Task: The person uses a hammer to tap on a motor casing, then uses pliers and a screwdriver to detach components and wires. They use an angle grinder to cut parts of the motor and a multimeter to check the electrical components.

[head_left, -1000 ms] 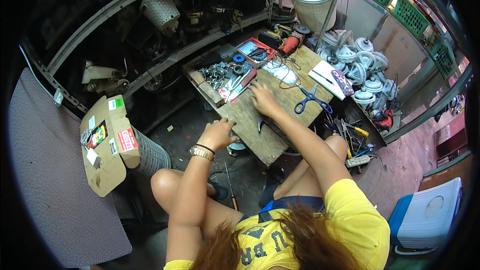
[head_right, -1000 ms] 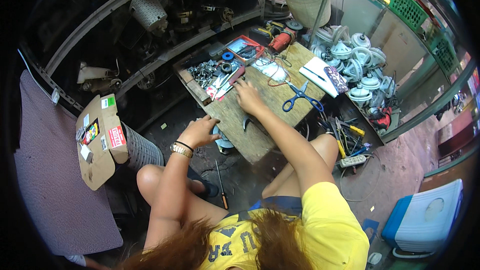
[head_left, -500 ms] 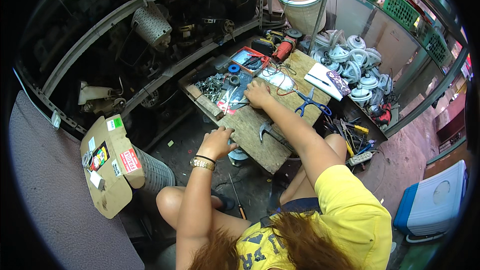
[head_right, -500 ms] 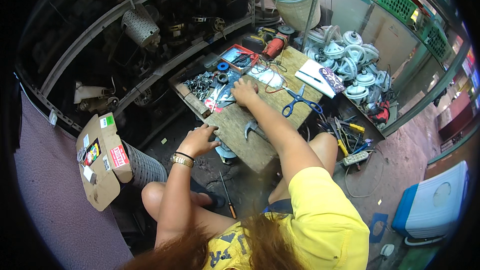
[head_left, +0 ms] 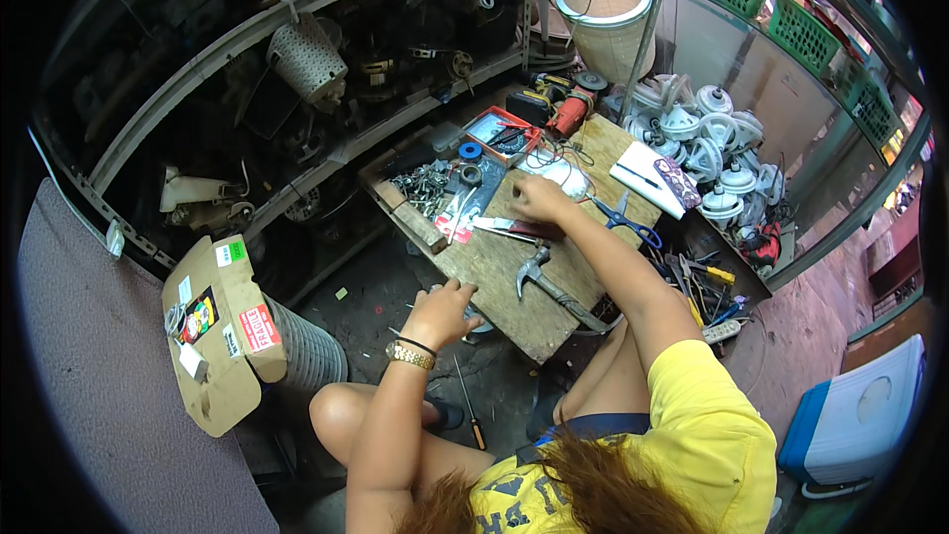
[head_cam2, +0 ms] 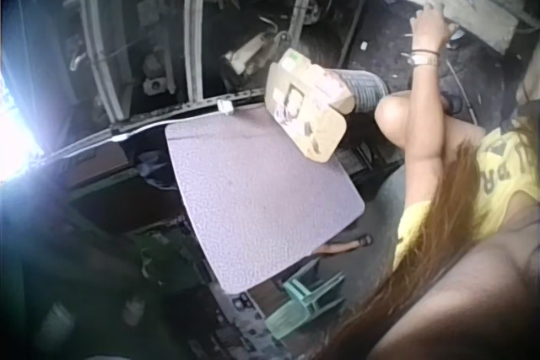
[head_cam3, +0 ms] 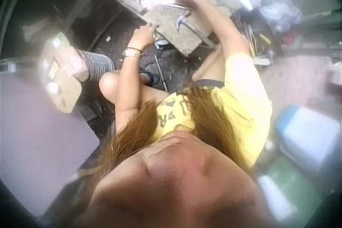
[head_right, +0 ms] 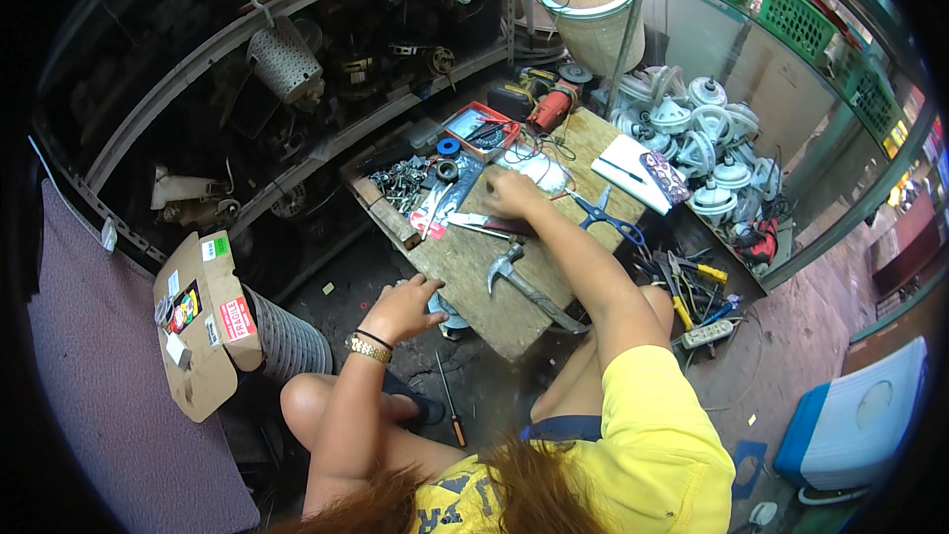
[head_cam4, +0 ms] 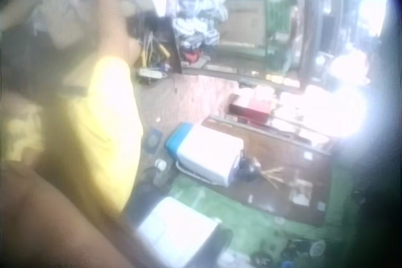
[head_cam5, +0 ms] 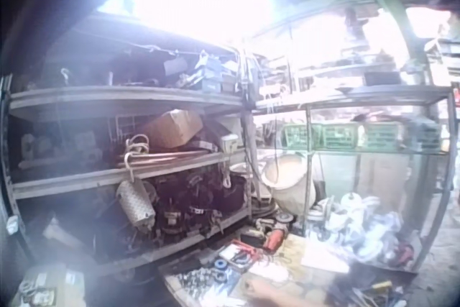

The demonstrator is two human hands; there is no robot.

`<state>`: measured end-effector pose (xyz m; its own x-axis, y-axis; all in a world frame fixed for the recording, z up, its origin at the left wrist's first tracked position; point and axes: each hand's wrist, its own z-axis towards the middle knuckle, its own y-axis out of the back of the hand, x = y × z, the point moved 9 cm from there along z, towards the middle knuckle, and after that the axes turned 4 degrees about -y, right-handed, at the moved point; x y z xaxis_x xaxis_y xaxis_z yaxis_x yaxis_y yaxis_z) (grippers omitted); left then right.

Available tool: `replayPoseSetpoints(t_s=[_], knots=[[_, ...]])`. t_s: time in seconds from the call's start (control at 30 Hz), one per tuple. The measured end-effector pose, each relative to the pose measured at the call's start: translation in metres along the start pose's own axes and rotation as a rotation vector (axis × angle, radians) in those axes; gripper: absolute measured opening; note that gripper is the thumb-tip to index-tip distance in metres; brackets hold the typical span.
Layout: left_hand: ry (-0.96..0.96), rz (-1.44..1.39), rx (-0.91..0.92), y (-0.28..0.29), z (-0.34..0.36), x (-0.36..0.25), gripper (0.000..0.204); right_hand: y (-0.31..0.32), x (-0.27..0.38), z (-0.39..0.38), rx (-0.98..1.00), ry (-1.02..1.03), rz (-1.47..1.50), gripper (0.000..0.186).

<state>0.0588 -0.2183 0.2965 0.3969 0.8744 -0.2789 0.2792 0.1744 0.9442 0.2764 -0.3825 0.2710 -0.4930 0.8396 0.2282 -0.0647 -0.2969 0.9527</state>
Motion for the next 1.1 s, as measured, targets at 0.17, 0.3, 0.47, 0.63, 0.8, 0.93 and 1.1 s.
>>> replayPoseSetpoints(t_s=[0.17,0.3,0.47,0.63,0.8,0.93,1.1], knots=[[-0.035,0.008,0.016,-0.004,0.007,-0.007,0.057,0.031,-0.058,0.048,-0.322,-0.266,-0.158,0.051],[0.017,-0.038,0.011,-0.007,-0.002,0.009,0.056,0.015,-0.069,0.090,-0.041,-0.359,-0.195,0.097],[0.060,-0.011,0.045,-0.016,-0.007,0.029,0.057,-0.006,-0.081,0.127,0.078,-0.474,-0.202,0.130],[0.045,-0.048,0.050,-0.019,-0.003,0.034,0.055,-0.019,-0.107,0.129,0.130,-0.663,-0.202,0.133],[0.029,-0.022,-0.080,-0.003,0.001,0.038,0.051,-0.005,-0.087,0.125,0.011,-0.647,-0.056,0.121],[-0.057,-0.143,-0.315,0.029,0.020,0.016,0.050,0.027,-0.106,0.084,-0.101,-0.669,0.101,0.115],[-0.068,-0.675,-0.538,0.021,0.056,0.021,0.059,0.081,-0.064,0.006,-0.261,-0.423,0.211,0.106]])
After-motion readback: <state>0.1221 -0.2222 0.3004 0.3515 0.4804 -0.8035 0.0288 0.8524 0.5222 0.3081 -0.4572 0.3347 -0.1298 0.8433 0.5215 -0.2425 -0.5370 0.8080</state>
